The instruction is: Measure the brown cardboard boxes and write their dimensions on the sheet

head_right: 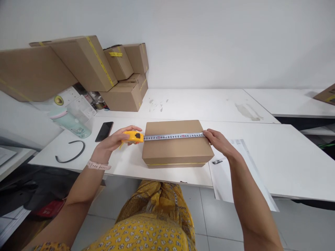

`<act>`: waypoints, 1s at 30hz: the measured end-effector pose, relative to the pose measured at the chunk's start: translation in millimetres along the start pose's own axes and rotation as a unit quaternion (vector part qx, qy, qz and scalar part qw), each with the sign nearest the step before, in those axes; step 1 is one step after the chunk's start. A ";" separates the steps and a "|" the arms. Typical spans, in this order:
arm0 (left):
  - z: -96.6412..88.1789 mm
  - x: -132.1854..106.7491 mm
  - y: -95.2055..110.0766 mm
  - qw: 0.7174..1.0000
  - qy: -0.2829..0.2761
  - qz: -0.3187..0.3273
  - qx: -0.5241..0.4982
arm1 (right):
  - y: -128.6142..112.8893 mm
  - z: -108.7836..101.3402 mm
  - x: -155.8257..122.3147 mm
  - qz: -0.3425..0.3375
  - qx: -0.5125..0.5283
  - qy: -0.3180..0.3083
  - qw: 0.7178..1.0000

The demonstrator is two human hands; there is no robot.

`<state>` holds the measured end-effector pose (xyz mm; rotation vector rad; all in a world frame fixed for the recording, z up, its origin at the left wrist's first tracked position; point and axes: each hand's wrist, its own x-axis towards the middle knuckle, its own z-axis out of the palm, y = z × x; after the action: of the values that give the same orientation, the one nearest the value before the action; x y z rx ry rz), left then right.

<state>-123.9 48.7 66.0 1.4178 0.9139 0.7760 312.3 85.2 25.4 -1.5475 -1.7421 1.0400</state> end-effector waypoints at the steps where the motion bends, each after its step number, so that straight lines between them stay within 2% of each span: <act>1: 5.2 -6.9 6.1 1.000 -0.004 0.003 0.004 | -5.5 -5.9 -2.0 -0.013 -0.012 0.018 1.000; 3: 23.2 -21.8 13.8 0.999 -0.051 -0.007 -0.015 | -21.1 -16.7 -4.7 -0.041 -0.023 0.076 0.996; 5: 53.4 -34.7 12.2 0.984 -0.150 -0.052 -0.076 | -41.6 -21.6 -0.9 -0.069 -0.022 0.118 0.990; 7: 93.9 -41.8 2.3 0.958 -0.220 -0.094 -0.158 | -63.6 -16.7 12.6 -0.100 -0.033 0.099 0.989; 8: 116.2 -42.7 -4.0 0.947 -0.233 -0.110 -0.192 | -73.8 -10.7 22.5 -0.118 -0.048 0.070 0.989; 9: 138.5 -41.7 -10.0 0.942 -0.225 -0.119 -0.218 | -82.8 -2.9 33.6 -0.135 -0.066 0.036 0.988; 11: 179.0 -35.5 -18.5 0.939 -0.159 -0.125 -0.277 | -95.8 15.2 55.0 -0.157 -0.088 -0.019 0.983; 14: 219.0 -21.6 -19.7 0.933 -0.032 -0.100 -0.345 | -100.9 38.7 71.8 -0.155 -0.071 -0.051 0.984; 16: 230.2 -14.4 -16.8 0.929 0.000 -0.089 -0.359 | -97.6 48.1 70.5 -0.146 -0.028 -0.053 0.987; 19: 234.3 -10.0 -14.6 0.929 0.007 -0.090 -0.359 | -92.8 54.9 63.6 -0.139 0.007 -0.047 0.989; 24: 237.0 -9.3 -17.7 0.928 0.016 -0.094 -0.361 | -94.5 58.2 71.1 -0.128 -0.017 -0.048 0.990; 30: 237.9 -10.5 -20.3 0.927 0.025 -0.108 -0.359 | -88.2 54.4 81.7 -0.146 -0.048 -0.065 0.986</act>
<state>79.3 -72.7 32.6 0.6457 0.6997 0.8633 207.3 154.4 65.5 -1.2523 -2.0628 0.9367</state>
